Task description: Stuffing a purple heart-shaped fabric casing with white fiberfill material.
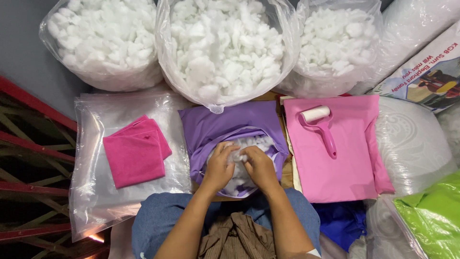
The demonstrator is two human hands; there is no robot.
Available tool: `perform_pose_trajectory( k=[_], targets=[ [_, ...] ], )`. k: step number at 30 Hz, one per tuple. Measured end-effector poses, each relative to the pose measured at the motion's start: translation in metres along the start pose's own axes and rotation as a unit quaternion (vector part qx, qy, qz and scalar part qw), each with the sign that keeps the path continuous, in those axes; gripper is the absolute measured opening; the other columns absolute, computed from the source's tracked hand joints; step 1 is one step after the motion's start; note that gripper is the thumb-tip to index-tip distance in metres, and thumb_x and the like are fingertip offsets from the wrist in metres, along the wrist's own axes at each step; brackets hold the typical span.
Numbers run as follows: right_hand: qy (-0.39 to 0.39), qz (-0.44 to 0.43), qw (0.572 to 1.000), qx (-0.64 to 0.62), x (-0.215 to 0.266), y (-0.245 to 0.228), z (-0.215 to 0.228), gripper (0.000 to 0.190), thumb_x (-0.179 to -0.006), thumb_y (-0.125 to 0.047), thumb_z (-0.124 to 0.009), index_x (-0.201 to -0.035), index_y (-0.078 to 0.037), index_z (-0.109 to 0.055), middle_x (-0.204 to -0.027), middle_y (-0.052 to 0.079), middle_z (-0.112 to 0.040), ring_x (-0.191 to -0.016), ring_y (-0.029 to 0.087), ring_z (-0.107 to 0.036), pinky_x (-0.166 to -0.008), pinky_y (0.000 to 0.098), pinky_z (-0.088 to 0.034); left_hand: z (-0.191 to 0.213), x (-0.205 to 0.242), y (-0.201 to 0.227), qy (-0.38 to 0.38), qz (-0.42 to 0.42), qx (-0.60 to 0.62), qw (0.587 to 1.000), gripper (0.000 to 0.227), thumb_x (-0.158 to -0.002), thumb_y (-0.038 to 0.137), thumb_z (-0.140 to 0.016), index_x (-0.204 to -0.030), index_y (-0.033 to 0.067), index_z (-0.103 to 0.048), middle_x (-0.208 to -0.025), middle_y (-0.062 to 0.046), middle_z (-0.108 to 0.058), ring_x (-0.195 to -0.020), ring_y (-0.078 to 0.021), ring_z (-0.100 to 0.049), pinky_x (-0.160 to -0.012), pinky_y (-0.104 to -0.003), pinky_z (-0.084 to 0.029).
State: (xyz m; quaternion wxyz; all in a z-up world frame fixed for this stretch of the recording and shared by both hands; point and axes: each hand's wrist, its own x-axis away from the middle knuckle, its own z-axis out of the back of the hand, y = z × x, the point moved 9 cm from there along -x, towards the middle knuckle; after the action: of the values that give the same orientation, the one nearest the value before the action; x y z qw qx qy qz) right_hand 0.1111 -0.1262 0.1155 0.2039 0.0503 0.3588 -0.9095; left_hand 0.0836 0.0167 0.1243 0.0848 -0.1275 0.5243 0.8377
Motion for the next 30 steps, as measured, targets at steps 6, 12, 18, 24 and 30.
perform_pose_trajectory(
  k=[6, 12, 18, 24, 30],
  targets=[
    [0.066, -0.099, 0.983, -0.142, 0.008, 0.007, 0.058, 0.018, -0.087, -0.017, -0.075, -0.105, -0.015, -0.073, -0.09, 0.017, -0.073, -0.091, 0.036, -0.07, -0.081, 0.0462, -0.051, 0.017, 0.003, 0.053, 0.125, -0.219, -0.163, 0.954, 0.03, -0.09, -0.001, -0.066, -0.117, 0.0094, -0.07, -0.118, -0.013, -0.067, -0.124, -0.035, -0.062, -0.105, -0.043, -0.051],
    [0.144, 0.024, 0.973, 0.181, 0.016, 0.008, 0.035, 0.05, -0.093, -0.025, -0.062, -0.142, -0.019, -0.058, -0.138, 0.014, -0.057, -0.133, 0.035, -0.053, -0.108, 0.0507, -0.04, -0.017, 0.017, 0.049, 0.071, -0.21, -0.339, 0.914, 0.043, -0.087, 0.037, -0.061, -0.126, 0.0191, -0.065, -0.139, -0.008, -0.061, -0.142, -0.0338, -0.046, -0.107, -0.053, -0.037],
    [0.066, 0.049, 0.958, 0.273, 0.017, -0.003, -0.036, 0.062, -0.097, -0.021, -0.056, -0.157, -0.015, -0.043, -0.159, 0.024, -0.039, -0.144, 0.053, -0.033, -0.113, 0.0696, -0.026, -0.051, 0.026, -0.023, 0.036, -0.175, -0.418, 0.891, 0.046, -0.097, 0.015, -0.05, -0.141, 0.0037, -0.057, -0.149, -0.016, -0.054, -0.14, -0.0354, -0.048, -0.11, -0.05, -0.04],
    [0.016, 0.023, 0.948, 0.318, 0.013, 0.025, -0.068, 0.057, -0.096, -0.022, -0.054, -0.151, -0.015, -0.047, -0.156, 0.02, -0.044, -0.148, 0.048, -0.033, -0.117, 0.0691, -0.018, -0.075, 0.028, -0.062, -0.018, -0.131, -0.459, 0.878, 0.05, -0.099, 0.018, -0.053, -0.146, 0.0006, -0.049, -0.154, -0.015, -0.048, -0.146, -0.035, -0.039, -0.113, -0.049, -0.036],
    [0.167, 0.057, 0.941, 0.287, 0.021, -0.023, 0.009, 0.058, -0.09, -0.028, -0.053, -0.148, -0.028, -0.053, -0.155, 0.009, -0.047, -0.147, 0.042, -0.034, -0.118, 0.0658, -0.017, -0.023, 0.033, 0.062, 0.205, -0.288, -0.395, 0.848, 0.022, -0.095, 0.021, -0.056, -0.105, 0.0069, -0.069, -0.115, -0.013, -0.068, -0.121, -0.0354, -0.063, -0.102, -0.053, -0.047]
  ],
)
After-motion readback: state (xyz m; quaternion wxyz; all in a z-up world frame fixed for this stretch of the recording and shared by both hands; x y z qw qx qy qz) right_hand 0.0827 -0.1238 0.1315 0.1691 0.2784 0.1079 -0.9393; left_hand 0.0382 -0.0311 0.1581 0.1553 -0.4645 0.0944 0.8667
